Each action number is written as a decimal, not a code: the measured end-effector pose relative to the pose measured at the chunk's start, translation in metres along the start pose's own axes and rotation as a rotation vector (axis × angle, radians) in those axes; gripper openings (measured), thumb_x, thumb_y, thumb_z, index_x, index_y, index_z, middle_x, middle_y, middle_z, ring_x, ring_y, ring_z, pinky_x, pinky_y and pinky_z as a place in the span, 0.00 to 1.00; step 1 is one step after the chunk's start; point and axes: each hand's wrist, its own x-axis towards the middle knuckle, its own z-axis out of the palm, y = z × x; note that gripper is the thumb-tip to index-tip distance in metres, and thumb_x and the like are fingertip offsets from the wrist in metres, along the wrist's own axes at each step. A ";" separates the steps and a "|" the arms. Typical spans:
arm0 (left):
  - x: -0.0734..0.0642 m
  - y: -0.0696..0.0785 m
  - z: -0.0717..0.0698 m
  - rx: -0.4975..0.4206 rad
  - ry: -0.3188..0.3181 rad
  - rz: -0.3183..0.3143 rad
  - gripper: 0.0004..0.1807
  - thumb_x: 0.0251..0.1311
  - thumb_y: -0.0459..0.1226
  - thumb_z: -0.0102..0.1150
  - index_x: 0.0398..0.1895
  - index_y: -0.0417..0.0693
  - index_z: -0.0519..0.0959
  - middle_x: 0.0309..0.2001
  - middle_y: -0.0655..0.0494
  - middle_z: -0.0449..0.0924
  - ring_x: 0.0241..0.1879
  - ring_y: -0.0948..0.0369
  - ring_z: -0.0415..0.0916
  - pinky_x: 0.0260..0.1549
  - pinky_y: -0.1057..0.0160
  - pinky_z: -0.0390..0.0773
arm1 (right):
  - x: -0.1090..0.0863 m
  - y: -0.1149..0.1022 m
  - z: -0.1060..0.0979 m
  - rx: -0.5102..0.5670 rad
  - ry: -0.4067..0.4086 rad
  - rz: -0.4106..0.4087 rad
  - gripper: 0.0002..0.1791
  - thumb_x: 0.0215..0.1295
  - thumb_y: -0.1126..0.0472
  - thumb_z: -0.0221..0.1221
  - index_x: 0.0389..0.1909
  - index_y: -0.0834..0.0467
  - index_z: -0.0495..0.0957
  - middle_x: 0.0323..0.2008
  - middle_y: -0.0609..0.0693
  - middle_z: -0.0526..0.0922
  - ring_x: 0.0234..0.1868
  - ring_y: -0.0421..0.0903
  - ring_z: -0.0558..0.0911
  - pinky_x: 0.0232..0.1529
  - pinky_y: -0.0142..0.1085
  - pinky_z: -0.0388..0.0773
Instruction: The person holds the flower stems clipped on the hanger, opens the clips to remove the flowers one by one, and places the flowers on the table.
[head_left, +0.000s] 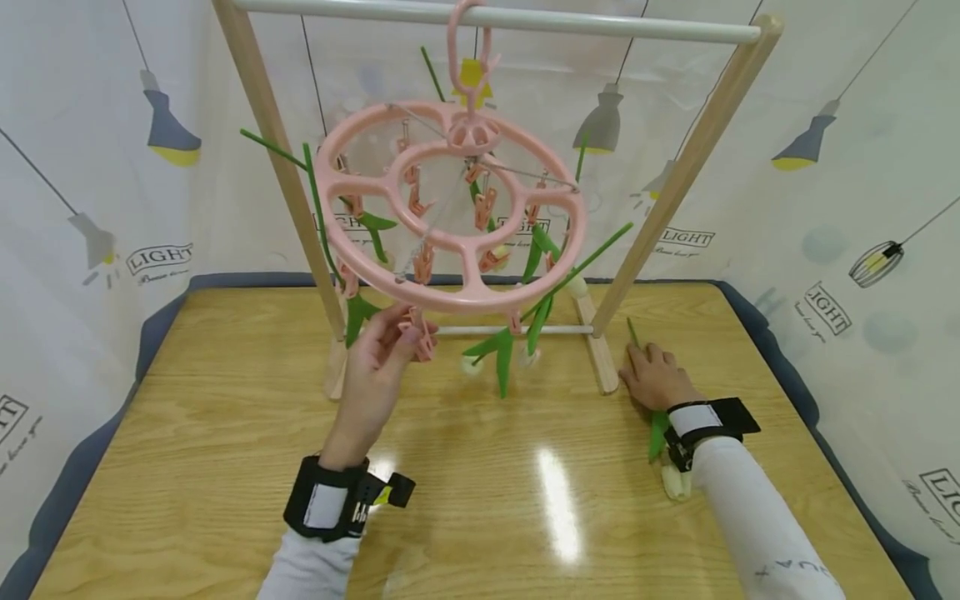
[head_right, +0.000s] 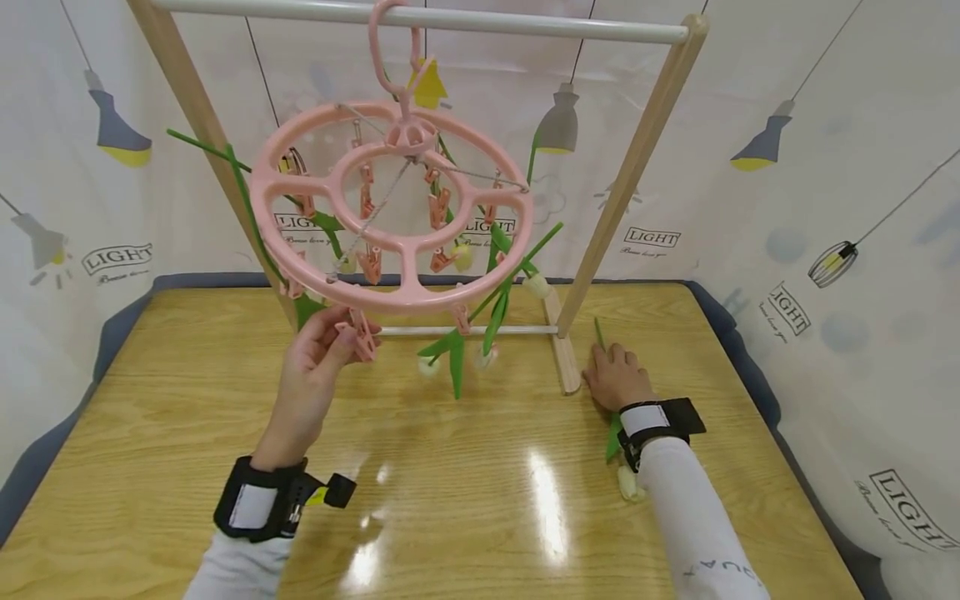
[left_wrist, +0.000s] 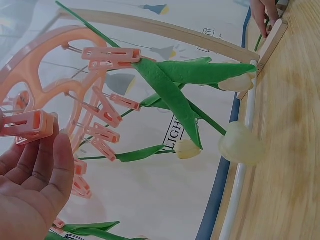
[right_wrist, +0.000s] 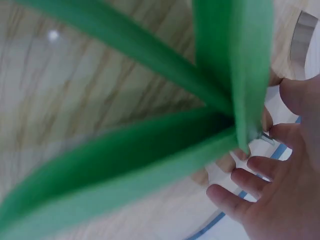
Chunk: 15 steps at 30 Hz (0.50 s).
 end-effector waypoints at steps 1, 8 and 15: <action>0.000 0.000 0.000 0.001 -0.002 0.001 0.20 0.71 0.29 0.46 0.64 0.31 0.65 0.42 0.60 0.80 0.41 0.64 0.78 0.38 0.76 0.81 | 0.000 0.001 -0.001 0.007 -0.005 -0.005 0.32 0.76 0.53 0.42 0.71 0.69 0.53 0.66 0.78 0.56 0.64 0.78 0.55 0.56 0.73 0.64; -0.002 0.004 -0.003 0.006 -0.020 0.015 0.20 0.72 0.31 0.46 0.64 0.33 0.66 0.42 0.59 0.80 0.42 0.63 0.78 0.39 0.77 0.81 | -0.001 0.012 -0.011 0.133 -0.024 -0.037 0.37 0.76 0.52 0.40 0.74 0.70 0.40 0.64 0.84 0.56 0.62 0.81 0.56 0.58 0.73 0.61; -0.002 0.004 -0.004 0.013 -0.042 0.042 0.20 0.72 0.30 0.45 0.64 0.32 0.67 0.43 0.61 0.80 0.41 0.63 0.77 0.40 0.76 0.81 | -0.005 0.020 -0.023 0.211 -0.032 -0.037 0.39 0.77 0.53 0.42 0.73 0.73 0.35 0.61 0.86 0.58 0.59 0.80 0.63 0.58 0.72 0.64</action>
